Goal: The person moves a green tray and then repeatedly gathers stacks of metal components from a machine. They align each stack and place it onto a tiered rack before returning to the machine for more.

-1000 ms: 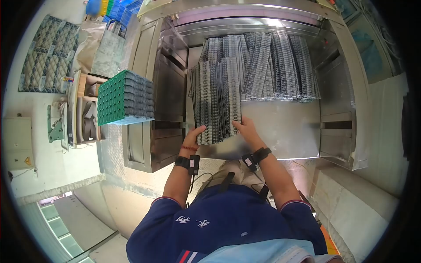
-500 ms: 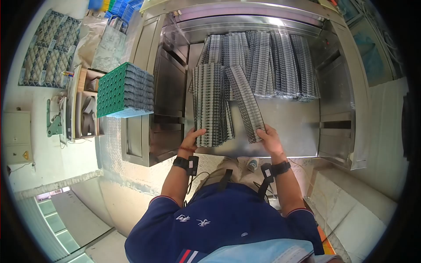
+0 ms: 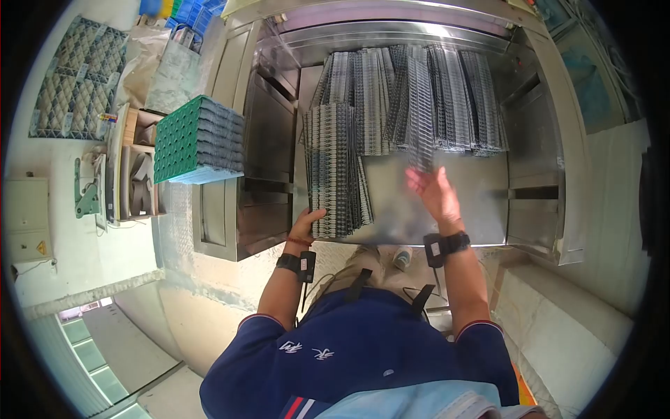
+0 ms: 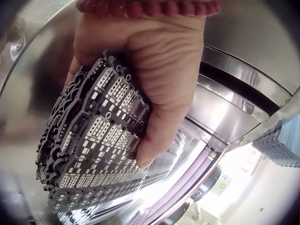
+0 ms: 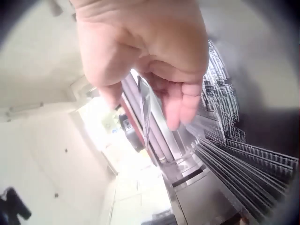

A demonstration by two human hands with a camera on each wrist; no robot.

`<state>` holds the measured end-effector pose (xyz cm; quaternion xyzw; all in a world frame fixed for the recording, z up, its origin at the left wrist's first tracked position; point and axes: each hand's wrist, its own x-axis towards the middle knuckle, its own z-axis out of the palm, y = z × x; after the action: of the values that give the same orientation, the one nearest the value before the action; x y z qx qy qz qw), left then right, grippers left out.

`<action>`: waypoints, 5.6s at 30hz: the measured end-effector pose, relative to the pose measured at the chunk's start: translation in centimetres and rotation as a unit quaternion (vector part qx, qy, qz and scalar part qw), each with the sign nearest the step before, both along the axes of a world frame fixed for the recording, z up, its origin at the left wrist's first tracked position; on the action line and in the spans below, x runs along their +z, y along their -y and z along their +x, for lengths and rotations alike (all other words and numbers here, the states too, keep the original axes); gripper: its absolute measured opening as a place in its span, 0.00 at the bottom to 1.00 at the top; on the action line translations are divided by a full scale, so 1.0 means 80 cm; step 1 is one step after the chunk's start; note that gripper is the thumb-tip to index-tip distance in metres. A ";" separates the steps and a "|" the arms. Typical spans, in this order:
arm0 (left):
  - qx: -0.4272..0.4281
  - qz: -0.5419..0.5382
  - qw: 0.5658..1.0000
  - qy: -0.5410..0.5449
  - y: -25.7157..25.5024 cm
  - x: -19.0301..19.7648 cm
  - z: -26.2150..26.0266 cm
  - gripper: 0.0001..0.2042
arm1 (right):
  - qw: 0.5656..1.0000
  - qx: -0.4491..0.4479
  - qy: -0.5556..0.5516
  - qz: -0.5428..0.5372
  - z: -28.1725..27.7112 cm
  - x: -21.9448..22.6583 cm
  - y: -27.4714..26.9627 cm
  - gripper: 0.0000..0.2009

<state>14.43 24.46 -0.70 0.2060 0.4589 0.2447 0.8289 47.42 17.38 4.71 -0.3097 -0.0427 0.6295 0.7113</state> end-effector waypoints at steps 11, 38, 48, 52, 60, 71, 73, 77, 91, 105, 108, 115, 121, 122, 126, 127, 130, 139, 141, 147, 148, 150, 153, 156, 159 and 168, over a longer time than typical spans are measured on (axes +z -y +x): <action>0.014 -0.014 1.000 -0.002 0.009 -0.016 -0.008 0.22 | 0.906 0.224 0.328 -0.150 -0.070 -0.115 -0.113 0.24; -0.159 0.133 0.976 -0.065 0.076 0.008 0.011 0.32 | 0.936 0.334 0.080 -0.072 -0.120 -0.087 -0.006 0.33; -0.194 0.031 0.977 0.079 0.166 -0.008 0.044 0.30 | 0.878 0.372 0.299 -0.041 -0.089 -0.066 0.046 0.34; -0.182 -0.034 0.973 0.135 0.180 -0.029 0.087 0.27 | 0.750 0.436 0.494 -0.050 -0.050 -0.047 0.036 0.44; -0.264 -0.203 0.932 0.146 0.165 -0.086 0.223 0.14 | 0.514 0.440 0.734 0.054 0.008 0.018 -0.026 0.43; -0.210 -0.220 0.950 0.076 0.141 -0.099 0.285 0.09 | 0.313 0.405 0.857 0.065 -0.007 0.003 -0.004 0.40; -0.274 -0.174 0.945 0.046 0.140 -0.091 0.277 0.10 | 0.282 0.400 0.870 0.055 -0.022 0.009 0.012 0.40; -0.271 -0.255 0.928 0.006 0.144 -0.092 0.269 0.10 | 0.324 0.350 0.876 0.072 -0.026 -0.005 0.031 0.46; -0.368 -0.119 0.915 0.115 0.151 -0.087 0.224 0.12 | 0.287 0.379 0.879 -0.019 -0.042 -0.004 0.038 0.48; -0.305 0.487 0.633 -0.518 0.067 0.059 0.064 0.25 | 0.231 0.253 0.938 0.044 -0.057 -0.044 0.083 0.38; -0.168 0.620 0.585 -0.495 0.045 0.053 0.049 0.37 | 0.241 0.253 0.936 0.036 -0.059 -0.039 0.082 0.37; -0.388 0.650 0.459 -0.464 0.000 0.012 0.064 0.50 | 0.262 0.273 0.926 -0.004 -0.051 -0.035 0.067 0.41; -0.350 0.649 0.491 -0.464 -0.008 0.009 0.061 0.46 | 0.290 0.314 0.904 -0.026 -0.057 -0.026 0.078 0.45; -0.323 0.673 0.467 -0.474 -0.006 0.013 0.062 0.44 | 0.292 0.314 0.903 -0.030 -0.057 -0.026 0.079 0.45; -0.353 0.649 0.519 -0.430 -0.015 -0.001 0.056 0.43 | 0.332 0.304 0.890 -0.073 -0.050 -0.011 0.087 0.47; -0.351 0.638 0.546 -0.414 -0.017 -0.003 0.054 0.43 | 0.341 0.299 0.887 -0.084 -0.046 -0.010 0.092 0.48; -0.339 0.634 0.564 -0.406 -0.014 0.001 0.055 0.42 | 0.349 0.266 0.896 -0.074 -0.031 -0.017 0.112 0.43; -0.323 0.655 0.559 -0.392 -0.015 0.000 0.053 0.44 | 0.482 0.129 0.866 0.029 0.024 -0.042 0.157 0.13; -0.329 0.650 0.567 -0.385 -0.015 -0.003 0.052 0.45 | 0.474 0.095 0.875 0.017 0.025 -0.048 0.161 0.13; -0.330 0.633 0.591 -0.376 -0.015 -0.004 0.050 0.48 | 0.616 0.022 0.779 -0.111 0.006 -0.061 0.175 0.16; -0.323 0.637 0.591 -0.375 -0.015 -0.005 0.050 0.48 | 0.671 -0.003 0.730 -0.133 0.004 -0.073 0.175 0.16; -0.319 0.640 0.591 -0.374 -0.014 -0.007 0.047 0.48 | 0.739 -0.039 0.654 -0.155 -0.001 -0.093 0.174 0.16; -0.315 0.645 0.588 -0.372 -0.016 -0.011 0.046 0.48 | 0.825 -0.092 0.532 -0.166 -0.012 -0.106 0.177 0.15; -0.311 0.652 0.586 -0.366 -0.015 -0.014 0.044 0.48 | 0.864 -0.117 0.464 -0.158 -0.022 -0.099 0.178 0.14; -0.311 0.653 0.592 -0.355 -0.016 -0.017 0.044 0.47 | 0.846 -0.102 0.503 -0.145 -0.023 -0.081 0.185 0.12; -0.332 0.621 0.619 -0.347 -0.021 -0.013 0.046 0.47 | 0.715 -0.022 0.692 -0.096 -0.014 -0.023 0.179 0.05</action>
<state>18.10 26.18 -1.75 0.8797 0.3512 0.0903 0.3076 46.31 3.09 2.87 -0.7266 -0.4556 0.2239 0.4630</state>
